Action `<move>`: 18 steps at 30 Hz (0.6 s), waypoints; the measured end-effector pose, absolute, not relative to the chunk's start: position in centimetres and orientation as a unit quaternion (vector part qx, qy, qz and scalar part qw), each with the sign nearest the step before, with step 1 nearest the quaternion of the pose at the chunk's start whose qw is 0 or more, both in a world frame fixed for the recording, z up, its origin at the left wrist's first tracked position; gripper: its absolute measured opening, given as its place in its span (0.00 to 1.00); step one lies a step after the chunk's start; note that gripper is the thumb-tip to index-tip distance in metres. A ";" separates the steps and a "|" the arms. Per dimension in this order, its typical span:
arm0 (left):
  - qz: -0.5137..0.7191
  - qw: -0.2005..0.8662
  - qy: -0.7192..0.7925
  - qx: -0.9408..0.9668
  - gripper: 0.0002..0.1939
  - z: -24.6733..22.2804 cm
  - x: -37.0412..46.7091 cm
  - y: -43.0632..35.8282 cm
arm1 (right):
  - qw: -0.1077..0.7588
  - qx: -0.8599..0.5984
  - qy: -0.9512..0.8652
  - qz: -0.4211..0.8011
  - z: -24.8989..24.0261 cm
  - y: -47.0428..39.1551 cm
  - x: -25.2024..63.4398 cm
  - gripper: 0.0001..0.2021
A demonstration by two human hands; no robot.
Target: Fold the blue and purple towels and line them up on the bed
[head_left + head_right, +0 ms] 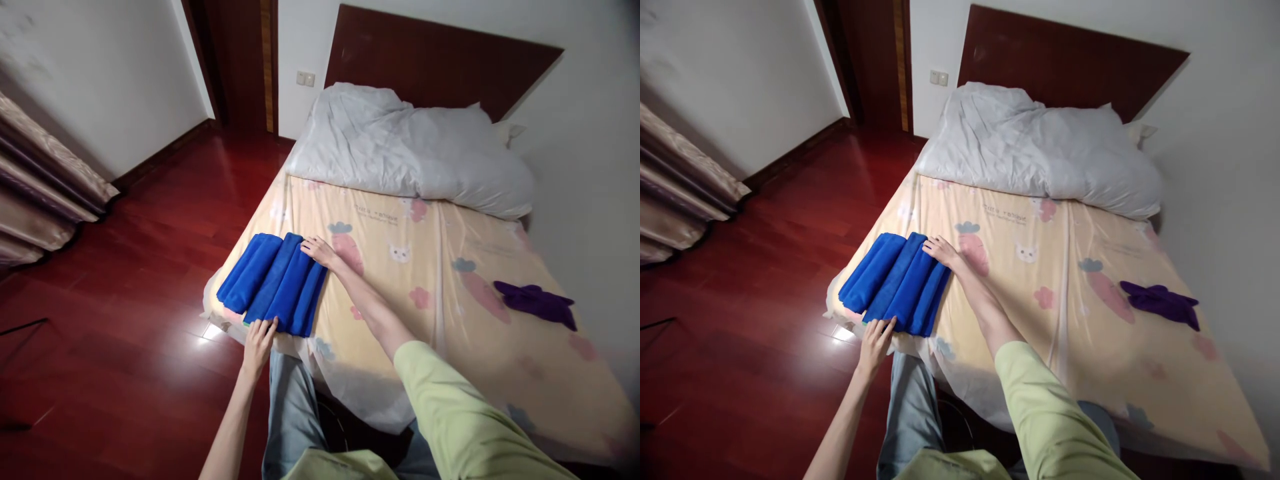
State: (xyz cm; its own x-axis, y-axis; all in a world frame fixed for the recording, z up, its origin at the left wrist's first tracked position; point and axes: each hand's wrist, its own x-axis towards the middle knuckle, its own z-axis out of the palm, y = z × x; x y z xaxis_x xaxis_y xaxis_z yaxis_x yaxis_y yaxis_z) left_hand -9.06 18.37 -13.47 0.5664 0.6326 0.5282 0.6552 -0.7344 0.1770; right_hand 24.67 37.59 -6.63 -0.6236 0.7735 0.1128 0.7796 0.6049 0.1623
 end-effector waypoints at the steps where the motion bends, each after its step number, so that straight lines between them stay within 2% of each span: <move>1: -0.287 0.012 -0.366 -0.885 0.25 -13.6 -9.0 18.3 | 0.020 -0.434 -0.897 -0.086 -7.0 37.7 24.7 0.16; 7: -0.256 -0.038 -0.382 -0.887 0.24 -14.2 -8.5 18.4 | 0.042 -0.468 -0.883 -0.016 -9.1 37.5 25.4 0.16; 12: -0.243 -0.019 -0.394 -0.886 0.22 -13.8 -8.2 18.6 | 0.047 -0.479 -0.876 0.000 -9.1 37.4 25.0 0.17; 15: -0.245 -0.003 -0.421 -0.873 0.24 -12.7 -7.6 17.8 | 0.076 -0.499 -0.863 0.011 -8.1 36.0 24.6 0.23; 18: -0.275 0.000 -0.455 -0.847 0.27 -11.9 -7.0 15.2 | 0.155 -0.555 -0.817 -0.005 -7.7 31.4 24.9 0.32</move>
